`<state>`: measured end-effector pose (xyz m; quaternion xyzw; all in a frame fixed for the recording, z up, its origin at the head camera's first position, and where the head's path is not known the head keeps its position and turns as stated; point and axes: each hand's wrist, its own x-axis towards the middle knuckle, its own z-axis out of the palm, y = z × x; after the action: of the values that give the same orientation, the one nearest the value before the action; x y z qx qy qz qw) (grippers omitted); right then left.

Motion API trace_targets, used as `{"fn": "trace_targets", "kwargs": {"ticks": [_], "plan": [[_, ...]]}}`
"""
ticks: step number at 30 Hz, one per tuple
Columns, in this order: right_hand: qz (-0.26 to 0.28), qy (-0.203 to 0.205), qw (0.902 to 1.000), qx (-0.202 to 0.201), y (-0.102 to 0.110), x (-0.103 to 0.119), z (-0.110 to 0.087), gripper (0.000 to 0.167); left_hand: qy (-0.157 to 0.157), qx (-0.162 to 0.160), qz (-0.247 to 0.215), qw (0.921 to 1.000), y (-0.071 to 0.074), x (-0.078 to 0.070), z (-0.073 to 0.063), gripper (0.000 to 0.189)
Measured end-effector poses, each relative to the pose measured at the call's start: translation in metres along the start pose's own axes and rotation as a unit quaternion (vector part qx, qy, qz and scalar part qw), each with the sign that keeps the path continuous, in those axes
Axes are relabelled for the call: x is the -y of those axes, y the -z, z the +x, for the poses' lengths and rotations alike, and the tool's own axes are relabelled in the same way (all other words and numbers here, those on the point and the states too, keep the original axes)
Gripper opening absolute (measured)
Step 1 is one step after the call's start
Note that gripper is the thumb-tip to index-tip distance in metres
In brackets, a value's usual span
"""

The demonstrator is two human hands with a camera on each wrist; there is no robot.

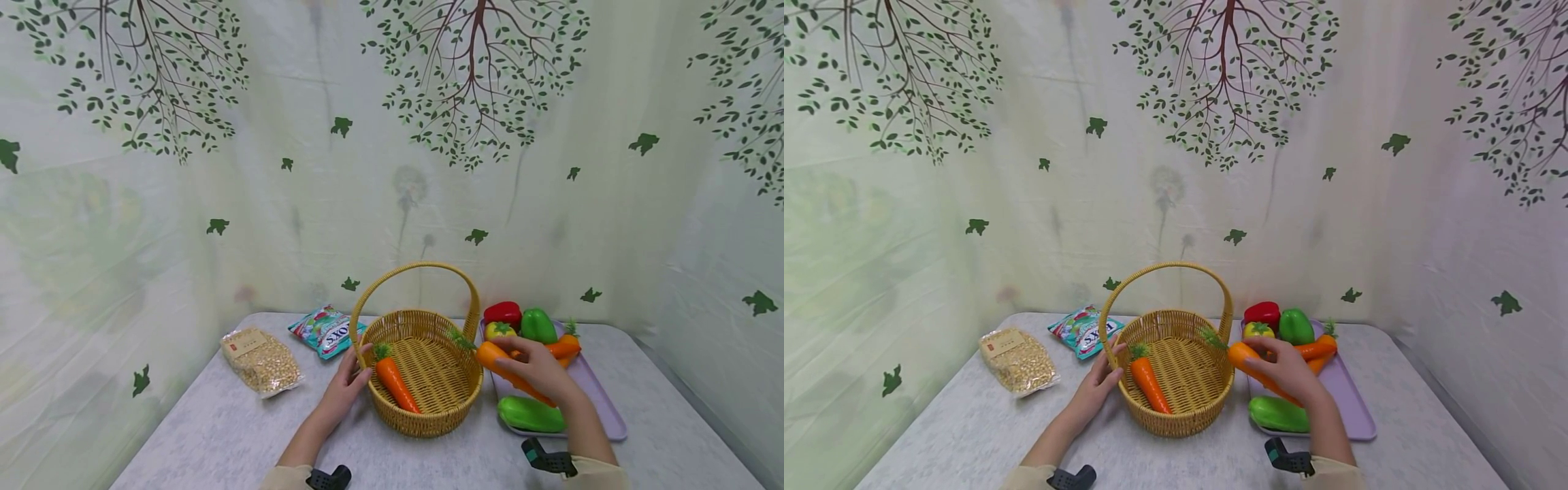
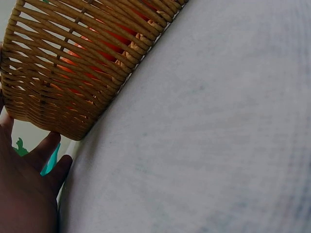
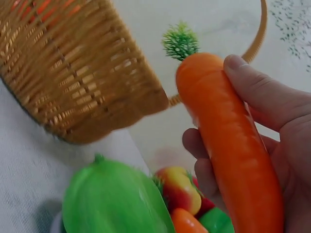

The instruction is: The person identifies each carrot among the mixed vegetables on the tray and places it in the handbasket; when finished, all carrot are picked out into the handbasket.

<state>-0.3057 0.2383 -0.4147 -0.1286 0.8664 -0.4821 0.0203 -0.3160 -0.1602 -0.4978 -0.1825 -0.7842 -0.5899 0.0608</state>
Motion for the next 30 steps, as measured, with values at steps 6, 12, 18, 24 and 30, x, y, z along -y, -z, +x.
{"fn": "trace_targets", "kwargs": {"ticks": [6, 12, 18, 24, 30], "plan": [[0.017, 0.055, 0.9979, 0.029, -0.007, 0.009, 0.001, 0.053, -0.009, 0.000, 0.005, 0.9999, 0.001, 0.000, 0.000, 0.053], [0.033, 0.068, 0.9965, 0.036, -0.015, 0.021, 0.001, 0.054, -0.014, -0.001, 0.003, 0.9999, 0.001, 0.000, -0.001, 0.053], [0.070, 0.070, 0.9942, 0.044, -0.028, 0.033, 0.005, 0.052, -0.015, -0.004, 0.007, 0.9998, 0.002, -0.001, -0.001, 0.053], [0.126, 0.054, 0.9885, 0.064, -0.048, 0.043, 0.012, 0.049, -0.002, -0.007, 0.009, 0.9999, 0.003, -0.001, -0.001, 0.052], [0.137, 0.038, 0.9879, 0.062, -0.061, 0.048, 0.024, 0.044, 0.008, -0.002, 0.011, 0.9999, 0.001, -0.003, 0.000, 0.054]]}}
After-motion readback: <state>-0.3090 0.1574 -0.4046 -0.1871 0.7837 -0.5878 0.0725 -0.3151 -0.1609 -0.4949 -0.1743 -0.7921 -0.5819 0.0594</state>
